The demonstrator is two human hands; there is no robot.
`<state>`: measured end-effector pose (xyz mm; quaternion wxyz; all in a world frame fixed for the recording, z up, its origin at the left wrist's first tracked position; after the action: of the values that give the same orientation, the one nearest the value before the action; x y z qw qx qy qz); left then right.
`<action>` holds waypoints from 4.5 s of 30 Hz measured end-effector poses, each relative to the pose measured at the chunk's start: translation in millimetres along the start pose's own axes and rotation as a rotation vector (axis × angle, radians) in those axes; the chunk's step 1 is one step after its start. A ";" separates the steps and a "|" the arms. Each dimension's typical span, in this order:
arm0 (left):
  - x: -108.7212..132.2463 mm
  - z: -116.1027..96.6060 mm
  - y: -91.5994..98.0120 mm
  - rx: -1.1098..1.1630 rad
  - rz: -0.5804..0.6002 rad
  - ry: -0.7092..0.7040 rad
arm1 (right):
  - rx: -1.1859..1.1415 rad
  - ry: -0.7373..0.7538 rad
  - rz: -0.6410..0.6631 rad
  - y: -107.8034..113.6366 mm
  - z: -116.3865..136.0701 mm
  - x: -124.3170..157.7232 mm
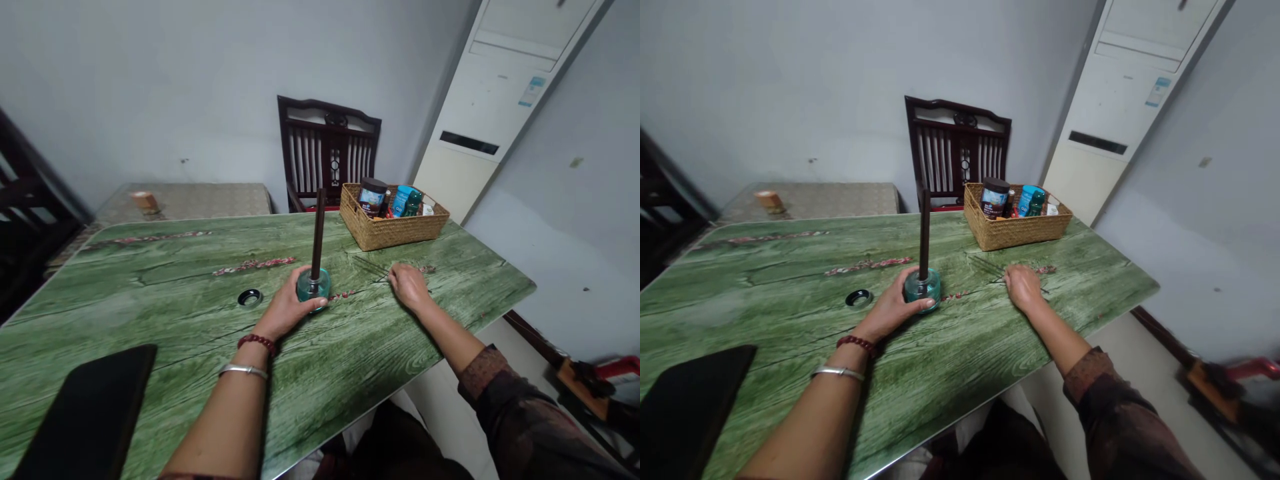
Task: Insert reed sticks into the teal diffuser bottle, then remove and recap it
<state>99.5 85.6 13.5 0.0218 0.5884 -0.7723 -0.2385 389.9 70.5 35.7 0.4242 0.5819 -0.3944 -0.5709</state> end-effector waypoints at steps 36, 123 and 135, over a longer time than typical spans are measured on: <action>0.2 1.6 -0.8 0.016 0.003 -0.032 | -0.346 0.033 -0.280 48.4 34.3 -15.6; -94.0 30.2 50.3 -0.057 -0.216 0.153 | -0.657 -0.018 0.166 -48.1 88.5 -31.1; -96.4 41.5 67.2 0.177 -0.440 0.180 | -0.725 -0.036 0.148 -53.6 88.3 -34.8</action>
<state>55.6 201.4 27.1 -0.0137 0.7606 -0.6386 -0.1157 299.1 117.1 -2.4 0.6359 0.3534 -0.2148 -0.6516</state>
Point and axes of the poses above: each hand's wrist, its own x-axis away from the middle knuckle, its own y-axis out of the back of the hand, z = x × y, the point moved 9 cm from there along -x, towards the middle knuckle, and after that the axes turned 4 degrees about x, right-handed, at the moved point
